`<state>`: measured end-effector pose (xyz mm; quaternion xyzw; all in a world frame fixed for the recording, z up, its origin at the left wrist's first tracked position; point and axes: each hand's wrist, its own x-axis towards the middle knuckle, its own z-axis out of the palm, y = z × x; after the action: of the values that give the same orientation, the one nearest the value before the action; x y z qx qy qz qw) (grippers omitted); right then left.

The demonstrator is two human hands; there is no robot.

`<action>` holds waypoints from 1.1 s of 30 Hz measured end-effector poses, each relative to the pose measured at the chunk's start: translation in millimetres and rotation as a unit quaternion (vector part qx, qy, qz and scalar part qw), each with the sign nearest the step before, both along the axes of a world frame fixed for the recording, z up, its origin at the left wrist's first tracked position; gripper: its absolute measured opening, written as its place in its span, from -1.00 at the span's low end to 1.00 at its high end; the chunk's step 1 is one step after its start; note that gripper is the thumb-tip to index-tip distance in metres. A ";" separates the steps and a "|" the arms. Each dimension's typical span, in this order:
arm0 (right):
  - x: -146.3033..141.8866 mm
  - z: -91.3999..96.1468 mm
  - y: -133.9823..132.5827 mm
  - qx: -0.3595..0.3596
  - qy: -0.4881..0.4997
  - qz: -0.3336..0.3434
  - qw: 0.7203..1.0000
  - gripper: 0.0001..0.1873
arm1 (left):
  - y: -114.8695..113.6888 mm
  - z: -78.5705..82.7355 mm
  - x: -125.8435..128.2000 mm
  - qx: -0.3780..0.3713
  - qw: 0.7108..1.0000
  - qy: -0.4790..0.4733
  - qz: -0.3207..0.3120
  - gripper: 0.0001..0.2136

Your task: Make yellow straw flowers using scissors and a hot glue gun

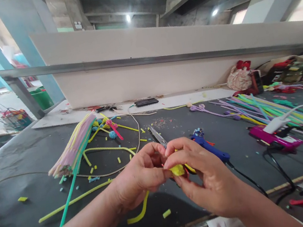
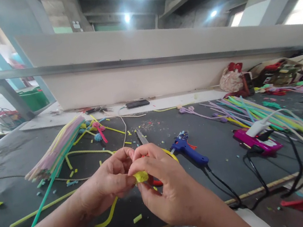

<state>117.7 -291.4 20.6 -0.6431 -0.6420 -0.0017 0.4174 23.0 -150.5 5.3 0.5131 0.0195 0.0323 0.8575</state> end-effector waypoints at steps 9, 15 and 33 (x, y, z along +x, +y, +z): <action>-1.3 -0.1 4.4 0.016 -0.019 0.001 1.000 -0.69 | 5.5 -6.7 1.2 -0.009 0.999 -0.004 -0.038 -0.67; -0.5 1.0 5.2 -0.004 -0.028 -0.005 1.000 -0.72 | 8.2 -2.4 -0.6 -0.068 0.996 0.016 -0.048 -0.77; 7.5 -10.9 4.4 -0.005 0.011 0.005 1.000 -0.71 | 12.1 -8.1 3.9 0.060 0.996 -0.062 0.005 -0.54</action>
<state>125.2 -287.0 9.7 -0.6423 -0.6405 0.0104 0.4208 26.9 -138.4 -2.8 0.5607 -0.0328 0.0698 0.8244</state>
